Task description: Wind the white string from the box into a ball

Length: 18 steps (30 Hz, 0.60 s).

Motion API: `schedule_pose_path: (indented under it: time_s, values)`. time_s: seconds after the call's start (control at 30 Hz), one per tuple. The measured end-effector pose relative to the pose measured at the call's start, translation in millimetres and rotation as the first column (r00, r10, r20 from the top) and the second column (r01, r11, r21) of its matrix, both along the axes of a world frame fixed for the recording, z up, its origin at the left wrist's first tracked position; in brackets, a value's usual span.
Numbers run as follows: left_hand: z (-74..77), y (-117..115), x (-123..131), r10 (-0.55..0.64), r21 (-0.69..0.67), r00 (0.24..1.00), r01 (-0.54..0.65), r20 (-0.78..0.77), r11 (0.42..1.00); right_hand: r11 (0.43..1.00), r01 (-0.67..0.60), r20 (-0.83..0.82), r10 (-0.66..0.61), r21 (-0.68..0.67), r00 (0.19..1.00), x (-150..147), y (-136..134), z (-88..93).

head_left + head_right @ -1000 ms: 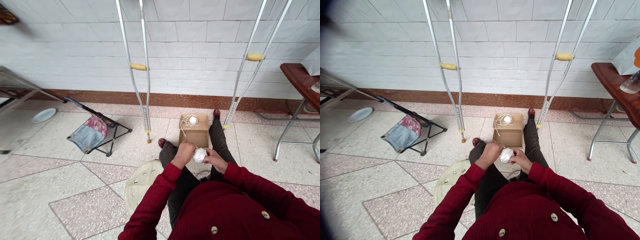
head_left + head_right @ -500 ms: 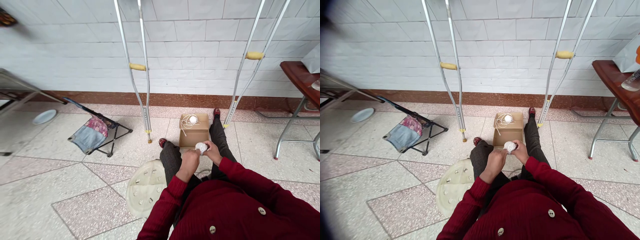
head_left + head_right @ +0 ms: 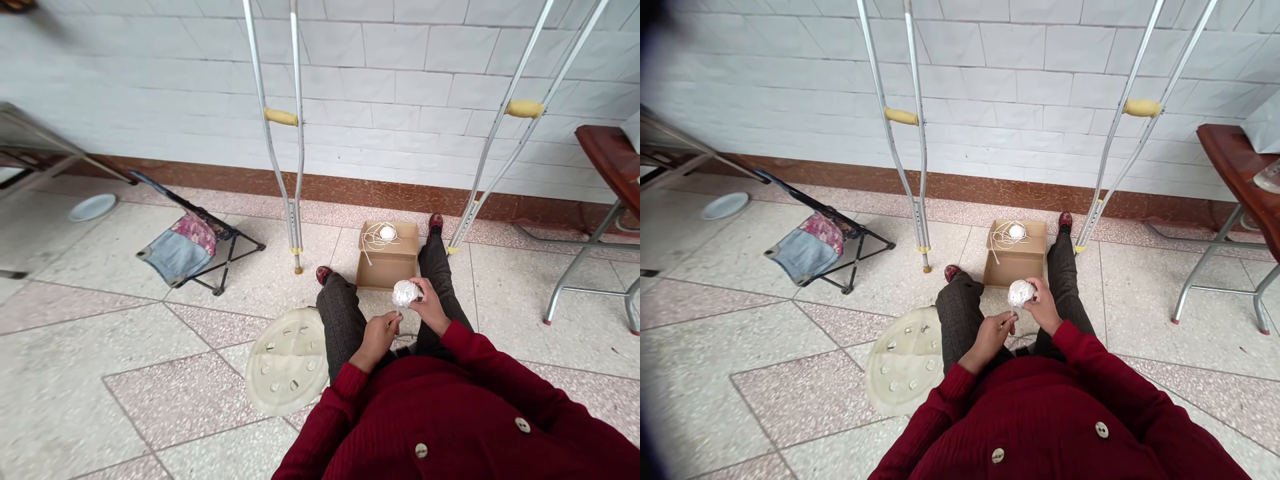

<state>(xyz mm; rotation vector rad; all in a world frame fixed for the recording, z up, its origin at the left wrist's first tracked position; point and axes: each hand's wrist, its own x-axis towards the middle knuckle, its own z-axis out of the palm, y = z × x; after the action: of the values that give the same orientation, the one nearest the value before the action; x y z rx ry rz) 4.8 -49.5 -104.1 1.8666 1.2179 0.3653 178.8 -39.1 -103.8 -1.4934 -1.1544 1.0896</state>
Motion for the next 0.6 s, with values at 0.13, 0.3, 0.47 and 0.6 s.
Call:
schedule_pose_path:
  time_s: [0.13, 0.3, 0.47, 0.6]
  values:
    - [-9.7, 5.5, -0.2, -0.097, -0.092, 0.995, 0.098, 0.022, 0.991, 0.997, -0.063, -0.156, 0.055, -0.051, 0.986, 4.8, 1.1, 10.5]
    - [3.2, 36.4, -25.5, 0.100, -0.057, 0.995, -0.101, -0.014, 0.993, 0.996, 0.036, 0.008, -0.037, 0.082, 0.999, 23.5, 8.5, 25.2]
    - [26.3, 40.6, -14.0, 0.173, -0.124, 0.951, -0.145, 0.255, 0.982, 0.993, 0.107, 0.067, -0.110, 0.050, 0.992, 25.0, 9.2, 18.7]
    - [26.4, 31.8, 12.3, 0.197, -0.262, 0.884, -0.088, 0.423, 0.961, 0.998, 0.037, 0.149, -0.043, 0.041, 0.988, 7.8, -0.9, 12.6]
